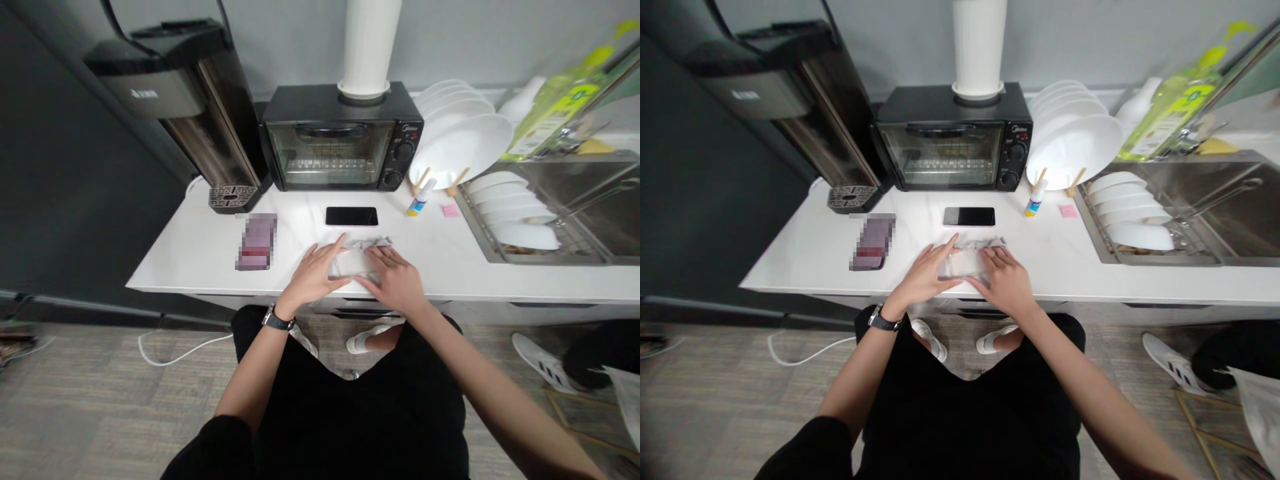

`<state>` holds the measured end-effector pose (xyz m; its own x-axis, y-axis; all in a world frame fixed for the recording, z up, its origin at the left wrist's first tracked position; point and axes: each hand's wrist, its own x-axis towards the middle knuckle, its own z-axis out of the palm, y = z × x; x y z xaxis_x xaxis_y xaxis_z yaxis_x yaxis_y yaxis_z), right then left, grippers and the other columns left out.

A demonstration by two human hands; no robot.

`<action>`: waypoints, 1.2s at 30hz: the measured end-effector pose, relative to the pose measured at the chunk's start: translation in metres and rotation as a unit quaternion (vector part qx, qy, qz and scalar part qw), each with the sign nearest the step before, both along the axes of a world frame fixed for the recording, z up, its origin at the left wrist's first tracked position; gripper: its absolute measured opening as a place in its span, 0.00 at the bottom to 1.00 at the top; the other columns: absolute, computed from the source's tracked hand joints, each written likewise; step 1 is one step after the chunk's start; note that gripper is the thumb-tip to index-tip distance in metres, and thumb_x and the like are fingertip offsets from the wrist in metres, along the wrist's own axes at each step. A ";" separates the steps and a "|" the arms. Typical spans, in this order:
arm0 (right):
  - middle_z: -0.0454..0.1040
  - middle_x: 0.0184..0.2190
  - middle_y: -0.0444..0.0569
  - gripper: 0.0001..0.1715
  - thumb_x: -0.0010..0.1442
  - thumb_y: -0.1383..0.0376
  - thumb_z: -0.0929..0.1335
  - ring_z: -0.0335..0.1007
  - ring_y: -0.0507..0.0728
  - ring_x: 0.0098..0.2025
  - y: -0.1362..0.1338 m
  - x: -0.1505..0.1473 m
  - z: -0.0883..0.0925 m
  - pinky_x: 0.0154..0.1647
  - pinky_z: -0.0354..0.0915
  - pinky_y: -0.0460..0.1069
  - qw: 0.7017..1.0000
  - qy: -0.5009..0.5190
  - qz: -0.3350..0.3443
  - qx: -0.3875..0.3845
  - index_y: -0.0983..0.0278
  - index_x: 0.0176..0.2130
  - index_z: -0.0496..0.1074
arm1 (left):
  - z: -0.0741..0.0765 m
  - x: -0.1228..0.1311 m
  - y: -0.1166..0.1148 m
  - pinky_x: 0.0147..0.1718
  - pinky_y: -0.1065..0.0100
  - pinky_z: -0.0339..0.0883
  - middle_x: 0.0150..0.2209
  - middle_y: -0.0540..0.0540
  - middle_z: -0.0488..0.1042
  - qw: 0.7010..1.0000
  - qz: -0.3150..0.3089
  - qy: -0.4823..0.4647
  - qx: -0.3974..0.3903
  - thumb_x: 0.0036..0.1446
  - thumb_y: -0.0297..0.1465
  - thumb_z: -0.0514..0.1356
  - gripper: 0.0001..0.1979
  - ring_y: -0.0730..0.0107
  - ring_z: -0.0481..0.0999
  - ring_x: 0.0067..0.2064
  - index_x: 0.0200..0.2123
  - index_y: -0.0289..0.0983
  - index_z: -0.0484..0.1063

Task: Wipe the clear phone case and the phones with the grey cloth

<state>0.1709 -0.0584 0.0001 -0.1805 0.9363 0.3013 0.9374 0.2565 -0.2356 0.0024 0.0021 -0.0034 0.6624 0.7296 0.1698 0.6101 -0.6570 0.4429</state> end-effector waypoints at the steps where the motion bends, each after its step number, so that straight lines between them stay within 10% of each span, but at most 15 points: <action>1: 0.58 0.45 0.53 0.28 0.50 0.55 0.57 0.47 0.57 0.50 0.001 -0.010 -0.001 0.50 0.44 0.53 1.000 0.011 0.026 0.001 0.69 0.46 0.54 | 0.000 0.000 0.000 0.50 0.63 0.35 0.50 0.49 0.54 1.000 0.002 0.004 0.000 0.42 0.39 0.53 0.40 0.70 0.51 0.51 0.52 0.42 0.28; 7: 0.60 0.45 0.47 0.26 0.50 0.53 0.56 0.50 0.54 0.49 -0.015 -0.020 0.002 0.51 0.45 0.51 0.993 0.041 0.107 -0.036 0.64 0.45 0.56 | 0.000 0.001 -0.002 0.51 0.64 0.32 0.48 0.50 0.57 1.000 0.002 0.015 -0.004 0.43 0.38 0.52 0.40 0.71 0.53 0.50 0.52 0.41 0.27; 15: 0.60 0.44 0.51 0.23 0.52 0.57 0.54 0.49 0.55 0.49 -0.008 0.019 -0.001 0.51 0.41 0.54 0.999 -0.005 -0.046 -0.007 0.67 0.45 0.56 | 0.000 0.003 0.000 0.50 0.62 0.32 0.49 0.50 0.56 1.000 -0.001 0.017 -0.011 0.43 0.39 0.52 0.39 0.70 0.50 0.51 0.52 0.41 0.27; 23: 0.59 0.45 0.51 0.30 0.48 0.51 0.57 0.47 0.55 0.49 -0.007 -0.028 0.001 0.51 0.42 0.51 0.993 0.042 0.105 -0.032 0.68 0.45 0.55 | 0.001 0.003 -0.001 0.51 0.65 0.33 0.48 0.50 0.56 1.000 0.001 0.018 -0.010 0.43 0.38 0.53 0.39 0.72 0.53 0.50 0.52 0.41 0.29; 31: 0.60 0.44 0.49 0.22 0.53 0.57 0.54 0.49 0.55 0.49 -0.015 0.024 -0.001 0.52 0.38 0.54 0.999 0.002 -0.021 -0.032 0.66 0.45 0.56 | -0.002 0.002 0.001 0.51 0.63 0.33 0.48 0.52 0.57 1.000 0.001 0.000 -0.019 0.42 0.40 0.52 0.40 0.71 0.51 0.51 0.52 0.42 0.26; 36: 0.58 0.46 0.54 0.29 0.49 0.54 0.56 0.46 0.58 0.50 0.004 -0.009 -0.004 0.51 0.40 0.56 1.000 0.025 0.000 0.005 0.70 0.46 0.54 | -0.001 0.001 0.001 0.51 0.64 0.35 0.49 0.56 0.55 1.000 0.014 0.011 -0.020 0.43 0.43 0.49 0.38 0.72 0.52 0.51 0.51 0.47 0.25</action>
<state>0.1622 -0.0542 -0.0044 -0.1657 0.9334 0.3183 0.9246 0.2592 -0.2790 0.0035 0.0035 -0.0042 0.6446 0.7541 0.1258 0.6384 -0.6214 0.4542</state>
